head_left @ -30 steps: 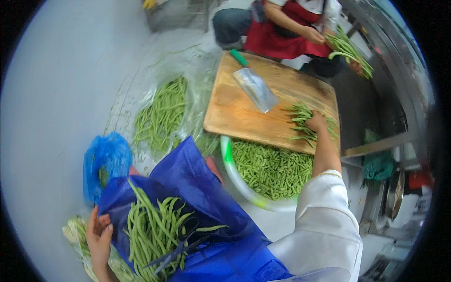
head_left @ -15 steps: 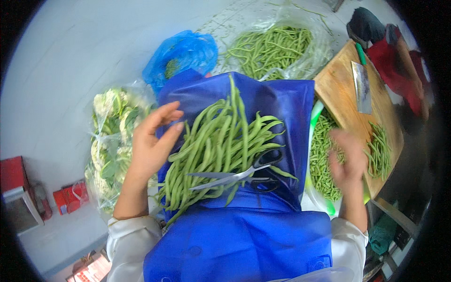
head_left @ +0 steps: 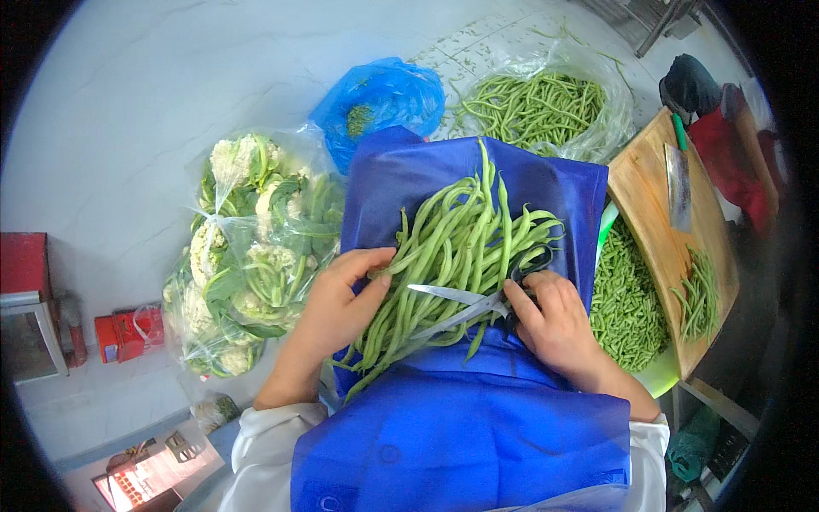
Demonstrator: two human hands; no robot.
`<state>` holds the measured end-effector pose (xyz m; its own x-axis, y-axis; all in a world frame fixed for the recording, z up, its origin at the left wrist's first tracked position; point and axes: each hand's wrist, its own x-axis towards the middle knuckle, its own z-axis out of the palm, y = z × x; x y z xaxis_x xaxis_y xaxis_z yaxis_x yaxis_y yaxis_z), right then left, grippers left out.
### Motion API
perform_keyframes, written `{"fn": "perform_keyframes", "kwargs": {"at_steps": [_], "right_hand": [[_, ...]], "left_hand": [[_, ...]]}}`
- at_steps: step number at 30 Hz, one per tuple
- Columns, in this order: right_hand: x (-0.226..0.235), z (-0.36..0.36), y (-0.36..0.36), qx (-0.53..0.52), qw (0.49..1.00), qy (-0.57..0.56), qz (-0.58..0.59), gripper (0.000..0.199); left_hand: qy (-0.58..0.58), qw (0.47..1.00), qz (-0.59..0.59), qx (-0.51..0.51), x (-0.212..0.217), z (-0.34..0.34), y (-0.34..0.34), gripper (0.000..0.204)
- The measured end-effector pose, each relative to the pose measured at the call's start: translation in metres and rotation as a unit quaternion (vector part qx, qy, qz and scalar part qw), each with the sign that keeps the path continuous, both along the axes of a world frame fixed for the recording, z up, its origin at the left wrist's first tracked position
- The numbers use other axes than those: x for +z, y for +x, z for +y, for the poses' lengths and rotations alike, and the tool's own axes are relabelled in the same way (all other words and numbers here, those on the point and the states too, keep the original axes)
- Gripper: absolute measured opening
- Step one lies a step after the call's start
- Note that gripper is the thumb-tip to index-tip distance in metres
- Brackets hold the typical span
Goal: The person trims the ends off a large bundle of green beans using scissors. The trimmed beans are placed into a blue tray while the person continues to process the remaining beans.
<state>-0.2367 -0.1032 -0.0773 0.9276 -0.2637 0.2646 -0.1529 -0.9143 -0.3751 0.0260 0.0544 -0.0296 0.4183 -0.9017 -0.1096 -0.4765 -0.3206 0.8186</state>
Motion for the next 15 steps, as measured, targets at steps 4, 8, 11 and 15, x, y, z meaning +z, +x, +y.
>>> {"fn": "perform_keyframes", "kwargs": {"at_steps": [4,8,11,15], "right_hand": [[-0.004,-0.01,0.001,0.017,0.999,0.033,-0.02,0.065],[-0.006,-0.017,-0.009,0.019,0.995,0.095,-0.034,0.071],[0.007,-0.022,-0.004,-0.023,0.993,0.119,-0.011,0.073],[0.015,-0.039,0.004,-0.051,0.988,0.139,-0.037,0.074]], "left_hand": [[0.013,0.999,0.027,-0.025,0.001,0.006,0.004,0.037],[0.134,0.963,-0.048,-0.229,0.025,-0.009,0.005,0.071],[0.175,0.94,-0.135,-0.26,0.024,-0.027,-0.009,0.098],[0.117,0.937,-0.239,-0.226,-0.003,-0.043,-0.038,0.102]]}}
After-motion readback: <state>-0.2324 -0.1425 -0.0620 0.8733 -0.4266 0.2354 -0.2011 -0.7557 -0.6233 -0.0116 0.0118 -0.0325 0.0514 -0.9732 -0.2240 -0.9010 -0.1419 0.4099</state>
